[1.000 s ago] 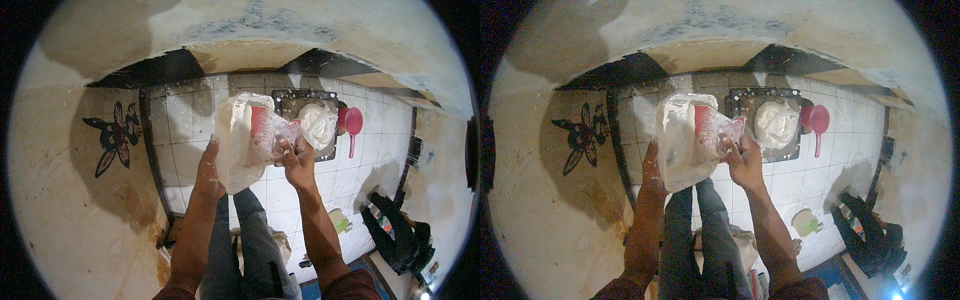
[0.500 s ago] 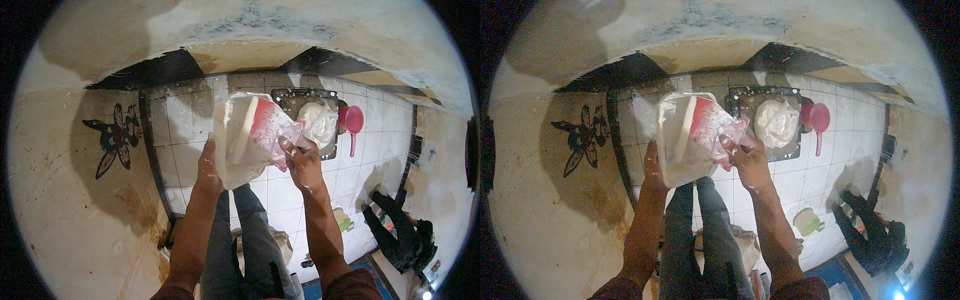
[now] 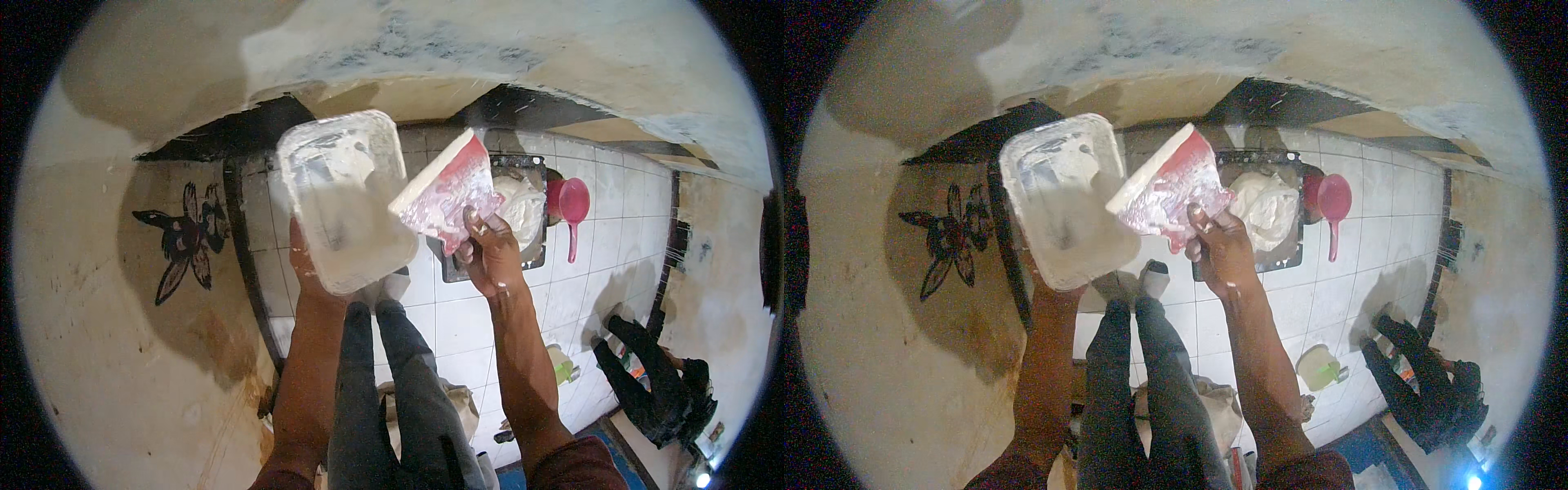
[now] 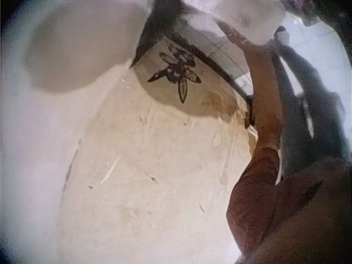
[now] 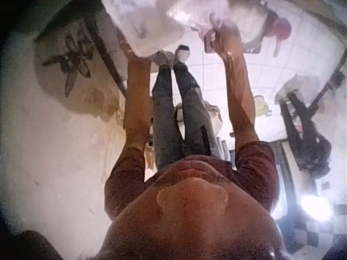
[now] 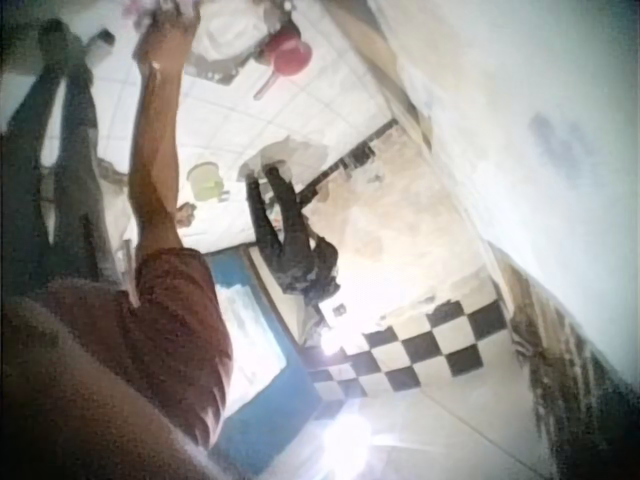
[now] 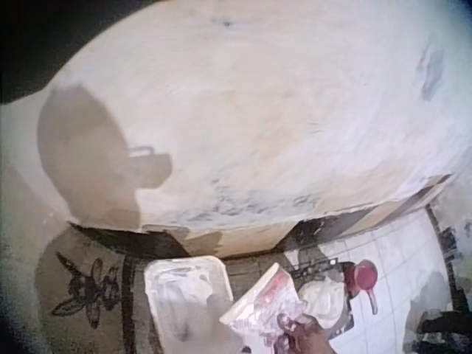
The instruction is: The person applies a white plaster-like substance to a wall corner and surface using a spreader, picking up more material from a small container as needed.
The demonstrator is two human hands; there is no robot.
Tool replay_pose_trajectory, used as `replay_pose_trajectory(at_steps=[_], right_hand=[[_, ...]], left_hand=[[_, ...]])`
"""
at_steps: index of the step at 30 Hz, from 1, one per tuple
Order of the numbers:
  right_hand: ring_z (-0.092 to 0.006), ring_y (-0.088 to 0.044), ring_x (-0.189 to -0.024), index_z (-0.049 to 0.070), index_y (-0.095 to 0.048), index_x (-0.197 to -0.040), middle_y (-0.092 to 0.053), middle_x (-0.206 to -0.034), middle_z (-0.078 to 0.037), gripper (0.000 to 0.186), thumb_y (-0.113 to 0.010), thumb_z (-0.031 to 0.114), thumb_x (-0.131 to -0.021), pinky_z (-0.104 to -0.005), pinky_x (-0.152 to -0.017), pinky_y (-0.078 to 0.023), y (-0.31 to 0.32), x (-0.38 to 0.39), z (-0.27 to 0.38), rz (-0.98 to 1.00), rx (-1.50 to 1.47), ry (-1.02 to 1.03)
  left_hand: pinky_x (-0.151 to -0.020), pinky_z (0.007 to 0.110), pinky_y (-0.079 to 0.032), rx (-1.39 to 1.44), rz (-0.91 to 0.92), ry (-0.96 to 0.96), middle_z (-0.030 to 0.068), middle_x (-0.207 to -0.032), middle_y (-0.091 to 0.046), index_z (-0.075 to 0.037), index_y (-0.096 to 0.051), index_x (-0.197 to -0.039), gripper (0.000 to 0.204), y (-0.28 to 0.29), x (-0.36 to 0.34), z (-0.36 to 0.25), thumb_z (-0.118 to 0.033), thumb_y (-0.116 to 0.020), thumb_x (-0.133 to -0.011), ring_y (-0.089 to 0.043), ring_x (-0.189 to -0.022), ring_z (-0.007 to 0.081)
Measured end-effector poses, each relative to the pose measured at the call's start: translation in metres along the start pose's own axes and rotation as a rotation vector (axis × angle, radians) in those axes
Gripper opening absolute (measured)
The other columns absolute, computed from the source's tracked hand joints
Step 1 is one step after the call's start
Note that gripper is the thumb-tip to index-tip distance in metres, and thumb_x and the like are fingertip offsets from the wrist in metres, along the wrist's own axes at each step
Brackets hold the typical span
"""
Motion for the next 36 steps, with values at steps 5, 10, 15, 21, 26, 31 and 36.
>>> replay_pose_trajectory(at_steps=[5,10,15,21,26,31,36], right_hand=[[-0.0079,-0.054,-0.062,0.006,-0.056,-0.104,-0.06,-0.082,-0.001,0.016,-0.058,0.013,-0.09,-0.0199,-0.051,-0.041,0.007,-0.048,0.005,0.056,-0.231,-0.002],[-0.0105,-0.055,-0.064,0.007,-0.06,-0.096,-0.06,-0.083,-0.002,0.009,-0.061,0.01,-0.087,-0.021,-0.056,-0.048,-0.003,-0.107,0.011,-0.03,-0.32,0.011],[-0.0109,-0.057,-0.069,0.006,-0.06,-0.096,-0.061,-0.084,-0.001,0.009,-0.06,0.009,-0.088,-0.0232,-0.059,-0.049,-0.013,-0.141,0.0,0.041,-0.35,0.062],[-0.01,-0.056,-0.071,0.006,-0.06,-0.096,-0.06,-0.081,0.0,0.009,-0.06,0.009,-0.087,-0.0227,-0.057,-0.045,-0.005,-0.158,-0.007,-0.072,-0.365,0.074],[-0.0112,-0.056,-0.07,0.004,-0.061,-0.094,-0.06,-0.081,-0.001,0.009,-0.06,0.005,-0.086,-0.0239,-0.059,-0.045,0.031,-0.194,-0.015,0.017,-0.119,0.298],[-0.0153,-0.059,-0.071,-0.001,-0.062,-0.093,-0.062,-0.083,-0.007,0.01,-0.059,0.002,-0.084,-0.0267,-0.06,-0.047,-0.009,-0.173,0.023,-0.158,0.286,0.556],[-0.0183,-0.061,-0.064,-0.003,-0.062,-0.09,-0.064,-0.08,-0.009,0.01,-0.059,0.005,-0.086,-0.0295,-0.057,-0.051,-0.048,-0.144,0.095,-0.218,0.262,0.44]], left_hand=[[-0.103,0.053,-0.035,0.14,-0.037,-0.062,0.0073,-0.135,-0.045,-0.018,-0.039,-0.137,0.072,0.005,-0.007,-0.003,-0.058,-0.054,-0.079,-0.042,-0.124,0.0316],[-0.109,0.047,-0.028,-0.027,0.033,-0.095,0.0095,-0.143,-0.033,-0.014,-0.025,-0.14,0.061,0.007,-0.002,0.001,-0.036,-0.054,-0.091,-0.034,-0.131,0.0265],[-0.107,0.058,-0.027,0.876,-0.059,0.002,0.0067,-0.145,-0.033,-0.021,-0.03,-0.142,0.084,0.023,0.031,-0.008,-0.064,-0.056,-0.075,-0.031,-0.133,0.0339],[-0.107,0.058,-0.027,0.807,-0.081,0.031,0.0069,-0.145,-0.033,-0.021,-0.03,-0.142,0.083,0.027,0.057,-0.003,-0.063,-0.056,-0.076,-0.031,-0.133,0.0339],[-0.106,0.058,-0.027,0.659,-0.094,0.023,0.007,-0.145,-0.033,-0.021,-0.03,-0.142,0.082,0.025,0.067,-0.002,-0.062,-0.056,-0.077,-0.031,-0.133,0.034],[-0.106,0.058,-0.027,0.589,-0.122,0.01,0.0071,-0.146,-0.033,-0.021,-0.03,-0.142,0.081,0.03,0.076,-0.006,-0.06,-0.056,-0.077,-0.031,-0.133,0.034],[-0.106,0.058,-0.027,0.575,-0.102,0.031,0.0072,-0.146,-0.033,-0.021,-0.03,-0.143,0.079,0.021,0.074,0.001,-0.059,-0.056,-0.078,-0.031,-0.133,0.0341]])
Point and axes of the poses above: each hand's wrist, its own x-axis away from the middle knuckle, its own y-axis out of the back of the hand, z = x × y, the point moved 1 cm from there along -x, towards the middle knuckle
